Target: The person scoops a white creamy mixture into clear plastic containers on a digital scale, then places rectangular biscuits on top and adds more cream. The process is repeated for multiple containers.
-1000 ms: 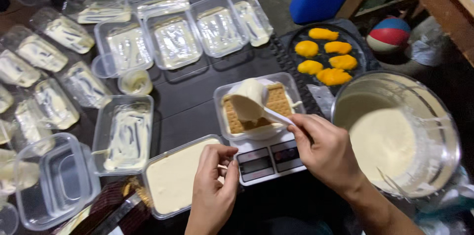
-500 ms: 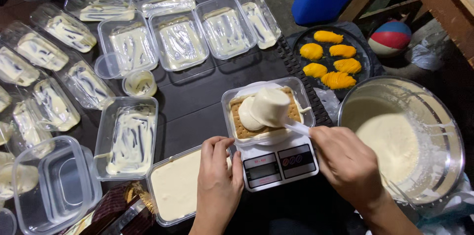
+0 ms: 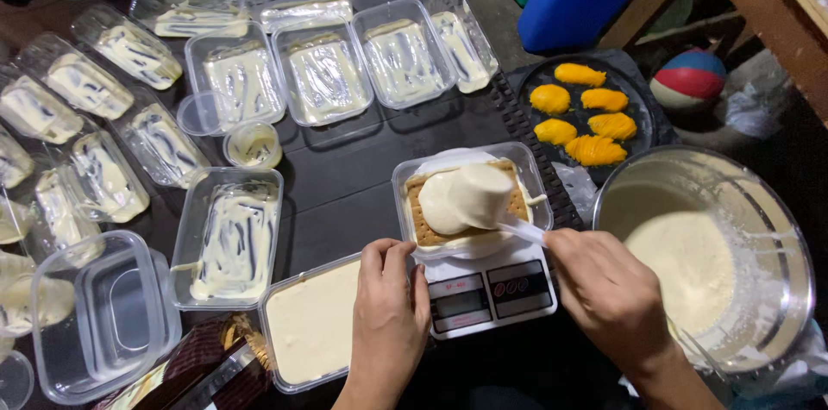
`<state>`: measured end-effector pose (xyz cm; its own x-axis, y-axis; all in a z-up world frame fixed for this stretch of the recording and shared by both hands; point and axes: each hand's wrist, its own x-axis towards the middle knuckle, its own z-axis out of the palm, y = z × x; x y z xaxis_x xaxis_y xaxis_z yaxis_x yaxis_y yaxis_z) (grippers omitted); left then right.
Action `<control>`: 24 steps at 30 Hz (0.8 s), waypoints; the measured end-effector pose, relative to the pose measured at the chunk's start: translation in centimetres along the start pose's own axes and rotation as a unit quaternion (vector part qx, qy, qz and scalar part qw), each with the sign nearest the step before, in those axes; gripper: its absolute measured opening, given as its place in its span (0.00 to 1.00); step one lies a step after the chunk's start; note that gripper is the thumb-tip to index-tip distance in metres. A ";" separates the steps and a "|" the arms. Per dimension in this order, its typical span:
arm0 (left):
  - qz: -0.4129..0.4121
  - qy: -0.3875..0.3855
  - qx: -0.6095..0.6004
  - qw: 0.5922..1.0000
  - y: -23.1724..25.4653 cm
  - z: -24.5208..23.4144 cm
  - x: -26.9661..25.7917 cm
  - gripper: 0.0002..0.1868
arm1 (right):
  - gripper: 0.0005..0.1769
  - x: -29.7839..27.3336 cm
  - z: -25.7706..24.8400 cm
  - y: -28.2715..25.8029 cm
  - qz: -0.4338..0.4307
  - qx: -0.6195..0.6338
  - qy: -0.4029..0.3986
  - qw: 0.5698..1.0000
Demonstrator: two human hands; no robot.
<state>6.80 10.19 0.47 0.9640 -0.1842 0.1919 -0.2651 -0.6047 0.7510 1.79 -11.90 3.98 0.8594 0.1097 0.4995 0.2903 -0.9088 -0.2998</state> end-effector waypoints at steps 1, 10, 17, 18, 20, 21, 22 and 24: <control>-0.002 0.002 -0.002 1.000 -0.1 0.0 0.0 0.14 | 0.17 0.1 -0.1 -0.2 0.010 -0.001 0.028 1.000; 0.017 0.013 -0.001 1.000 -0.6 -0.2 0.2 0.14 | 0.16 0.5 -0.2 -0.3 0.012 -0.013 0.018 1.000; 0.000 0.008 -0.005 1.000 -0.7 -0.4 0.4 0.13 | 0.16 0.4 -0.1 -0.9 0.014 -0.002 0.008 1.000; 0.000 0.004 -0.006 1.000 -0.7 -0.4 0.5 0.13 | 0.16 0.3 -0.3 -0.9 0.012 -0.003 -0.005 1.000; -0.001 -0.001 -0.008 1.000 -0.8 -0.5 0.4 0.12 | 0.16 0.2 -0.5 -0.8 0.038 -0.024 0.025 0.999; 0.001 0.000 -0.007 1.000 -0.8 -0.5 0.3 0.12 | 0.16 -0.1 -0.7 -0.8 0.052 -0.033 0.039 0.997; 0.003 0.000 -0.005 1.000 -0.8 -0.5 0.2 0.12 | 0.16 -0.1 -0.6 -0.8 0.041 -0.014 0.050 0.998; 0.012 0.005 -0.004 1.000 -0.7 -0.4 0.4 0.12 | 0.17 -0.1 -0.5 -0.8 0.015 0.023 0.077 0.997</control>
<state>7.41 10.89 0.27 0.9578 -0.1899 0.2158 -0.2871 -0.5945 0.7511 1.25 -11.43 4.56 0.7943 0.0156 0.6074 0.2863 -0.8914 -0.3514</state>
